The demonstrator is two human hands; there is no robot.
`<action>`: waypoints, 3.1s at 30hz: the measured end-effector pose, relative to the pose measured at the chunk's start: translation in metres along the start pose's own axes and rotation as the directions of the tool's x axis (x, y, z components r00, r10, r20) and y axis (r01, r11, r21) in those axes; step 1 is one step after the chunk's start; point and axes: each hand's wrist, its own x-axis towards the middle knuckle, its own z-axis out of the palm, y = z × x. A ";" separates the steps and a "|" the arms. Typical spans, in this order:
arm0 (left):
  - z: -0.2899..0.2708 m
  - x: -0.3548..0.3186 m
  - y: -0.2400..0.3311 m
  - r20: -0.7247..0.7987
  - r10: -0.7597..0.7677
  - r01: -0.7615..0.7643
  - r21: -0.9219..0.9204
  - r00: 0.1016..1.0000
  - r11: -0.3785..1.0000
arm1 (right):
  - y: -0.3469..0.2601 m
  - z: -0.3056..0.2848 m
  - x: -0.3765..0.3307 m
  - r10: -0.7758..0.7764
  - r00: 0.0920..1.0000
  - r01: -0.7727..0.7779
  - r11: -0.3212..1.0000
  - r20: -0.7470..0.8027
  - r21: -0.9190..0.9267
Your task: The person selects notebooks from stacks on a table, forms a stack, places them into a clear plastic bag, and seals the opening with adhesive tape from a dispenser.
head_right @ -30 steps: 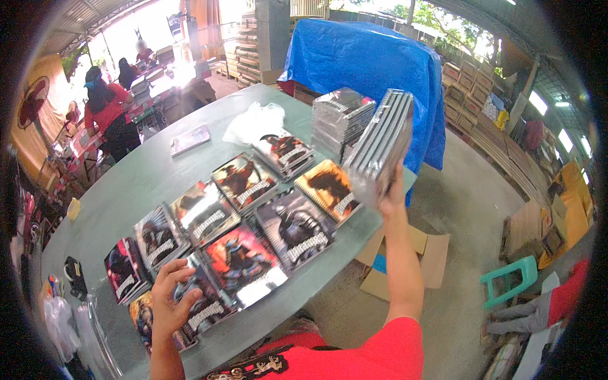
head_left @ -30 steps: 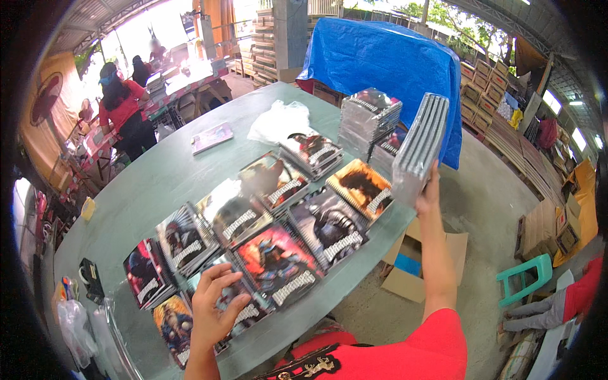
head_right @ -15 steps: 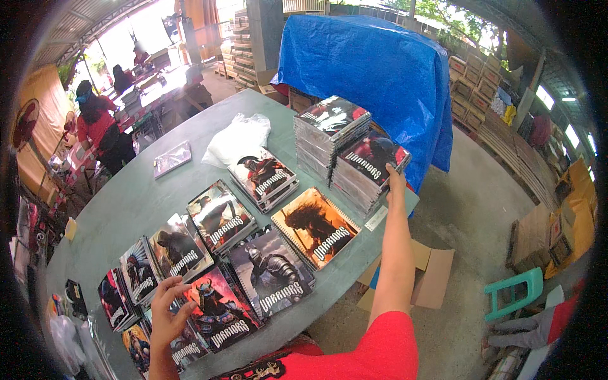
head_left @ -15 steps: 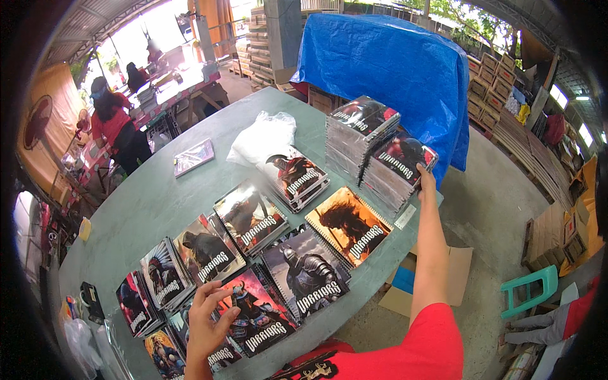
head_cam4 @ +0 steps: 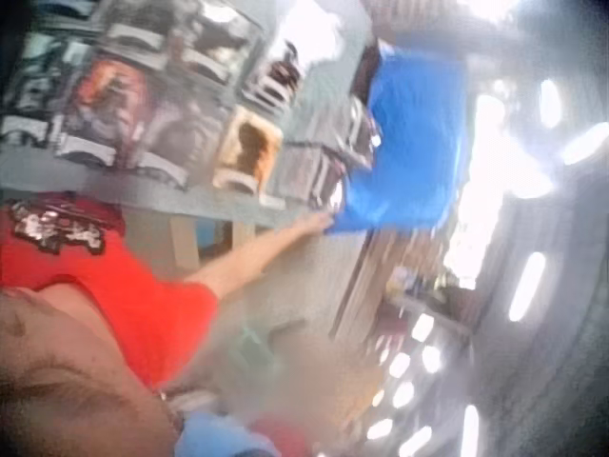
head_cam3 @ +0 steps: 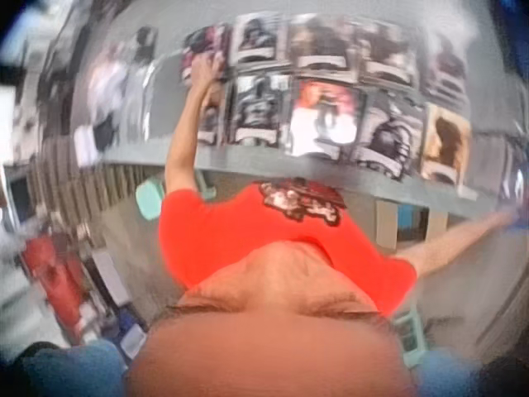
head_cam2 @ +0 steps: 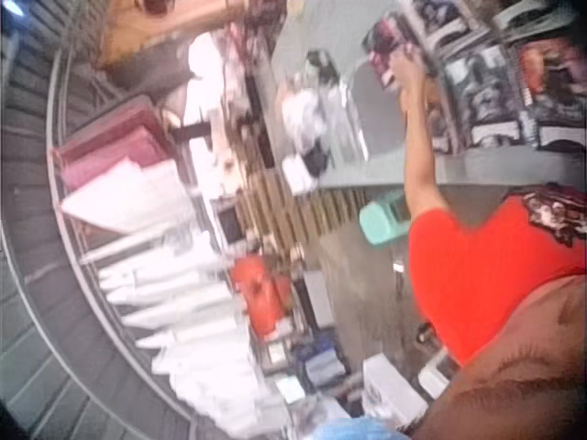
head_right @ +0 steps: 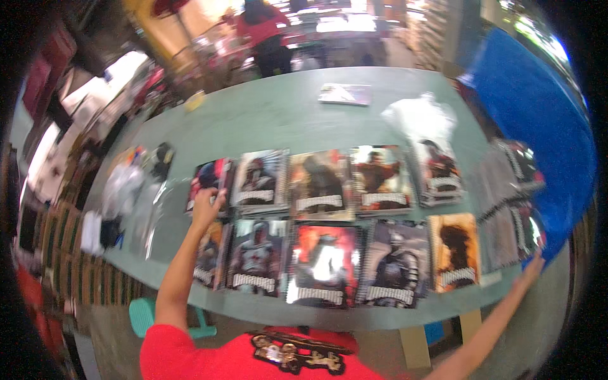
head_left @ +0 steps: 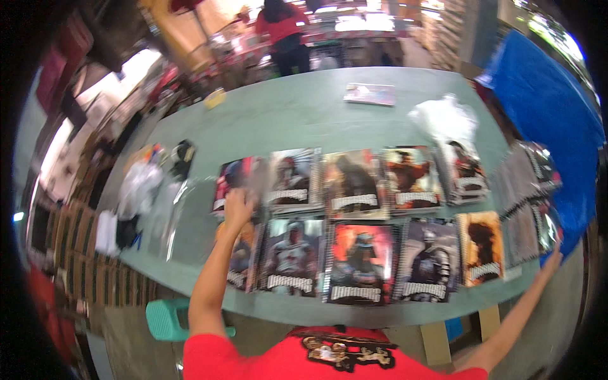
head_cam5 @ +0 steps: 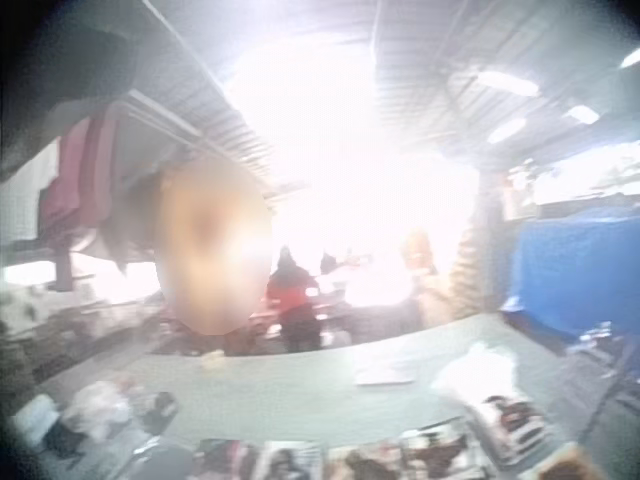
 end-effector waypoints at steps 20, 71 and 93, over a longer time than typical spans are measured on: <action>-0.016 0.001 0.145 0.309 0.157 -0.061 -0.300 0.938 0.952 | -0.031 0.449 -0.111 0.621 0.453 -0.891 0.345 0.640 0.295; -0.045 -0.135 -0.078 -0.219 -0.385 0.442 0.485 0.897 0.754 | -0.048 0.347 -0.123 0.645 0.403 -0.878 0.472 0.650 0.076; 0.047 -0.168 0.226 0.249 -0.161 0.189 -0.095 0.955 0.977 | 0.011 0.201 -0.039 0.546 0.467 -0.863 0.452 0.696 0.225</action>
